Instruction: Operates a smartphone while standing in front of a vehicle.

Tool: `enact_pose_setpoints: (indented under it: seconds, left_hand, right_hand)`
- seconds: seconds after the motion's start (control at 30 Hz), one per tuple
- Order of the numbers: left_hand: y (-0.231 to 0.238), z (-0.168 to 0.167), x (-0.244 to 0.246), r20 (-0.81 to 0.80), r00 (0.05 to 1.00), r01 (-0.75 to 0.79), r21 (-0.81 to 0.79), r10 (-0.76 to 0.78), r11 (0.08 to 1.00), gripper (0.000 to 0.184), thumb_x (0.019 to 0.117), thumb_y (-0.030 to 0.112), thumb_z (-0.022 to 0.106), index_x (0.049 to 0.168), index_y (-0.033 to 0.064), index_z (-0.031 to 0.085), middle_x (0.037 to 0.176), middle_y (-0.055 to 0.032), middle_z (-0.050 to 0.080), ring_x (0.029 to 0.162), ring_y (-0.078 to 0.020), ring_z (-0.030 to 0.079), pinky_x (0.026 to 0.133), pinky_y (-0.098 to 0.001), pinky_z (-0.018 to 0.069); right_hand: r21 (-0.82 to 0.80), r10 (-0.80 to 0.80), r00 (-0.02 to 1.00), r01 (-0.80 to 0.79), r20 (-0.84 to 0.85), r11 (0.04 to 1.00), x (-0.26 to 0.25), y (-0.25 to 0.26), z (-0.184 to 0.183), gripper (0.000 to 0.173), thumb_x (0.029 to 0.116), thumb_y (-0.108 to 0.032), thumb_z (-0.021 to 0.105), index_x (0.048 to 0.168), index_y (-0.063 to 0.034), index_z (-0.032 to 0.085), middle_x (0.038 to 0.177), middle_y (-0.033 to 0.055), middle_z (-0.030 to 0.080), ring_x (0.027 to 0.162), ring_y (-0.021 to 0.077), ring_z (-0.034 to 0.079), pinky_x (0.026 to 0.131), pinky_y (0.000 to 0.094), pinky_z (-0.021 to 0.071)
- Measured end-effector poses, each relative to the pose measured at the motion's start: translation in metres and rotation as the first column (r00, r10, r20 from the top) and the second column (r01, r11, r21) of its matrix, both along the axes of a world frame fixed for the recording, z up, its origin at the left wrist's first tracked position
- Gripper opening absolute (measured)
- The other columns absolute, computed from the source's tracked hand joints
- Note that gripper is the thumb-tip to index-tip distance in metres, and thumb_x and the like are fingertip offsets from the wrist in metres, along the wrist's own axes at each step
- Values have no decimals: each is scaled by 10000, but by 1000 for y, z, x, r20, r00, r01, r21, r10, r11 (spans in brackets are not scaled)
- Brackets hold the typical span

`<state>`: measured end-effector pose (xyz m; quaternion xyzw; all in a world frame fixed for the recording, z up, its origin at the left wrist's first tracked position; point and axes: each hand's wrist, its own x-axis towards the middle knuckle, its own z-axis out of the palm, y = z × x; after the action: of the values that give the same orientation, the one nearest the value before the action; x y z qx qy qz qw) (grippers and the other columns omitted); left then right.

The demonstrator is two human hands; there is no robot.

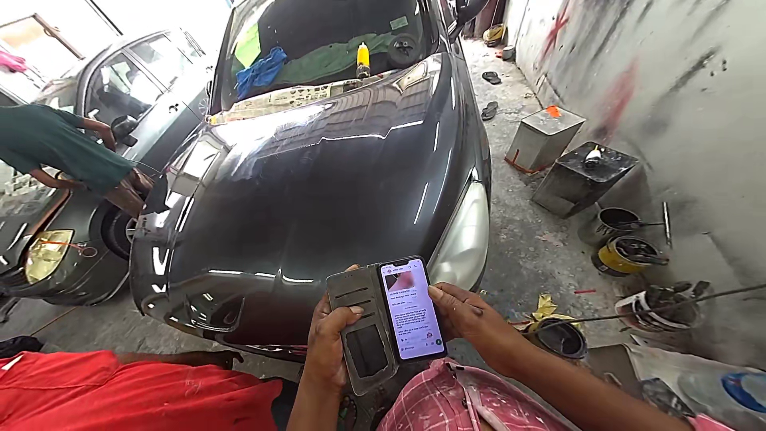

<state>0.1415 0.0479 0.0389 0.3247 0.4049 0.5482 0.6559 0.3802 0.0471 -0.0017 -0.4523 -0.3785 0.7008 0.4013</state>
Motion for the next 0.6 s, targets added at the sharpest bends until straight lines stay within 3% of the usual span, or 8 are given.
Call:
enact_pose_setpoints:
  seconds: [0.6]
  left_hand:
    - [-4, 4, 2, -27, 999, -36, -30, 35, 999, 609, 839, -19, 529, 1437, 91, 551, 1130, -210, 709, 912, -239, 746, 776, -387, 640]
  right_hand:
    - [6, 8, 1000, -8, 9, 1000, 0, -1, 3, 378, 1114, -354, 384, 1189, -73, 626, 942, 157, 742, 809, 230, 746, 712, 339, 624]
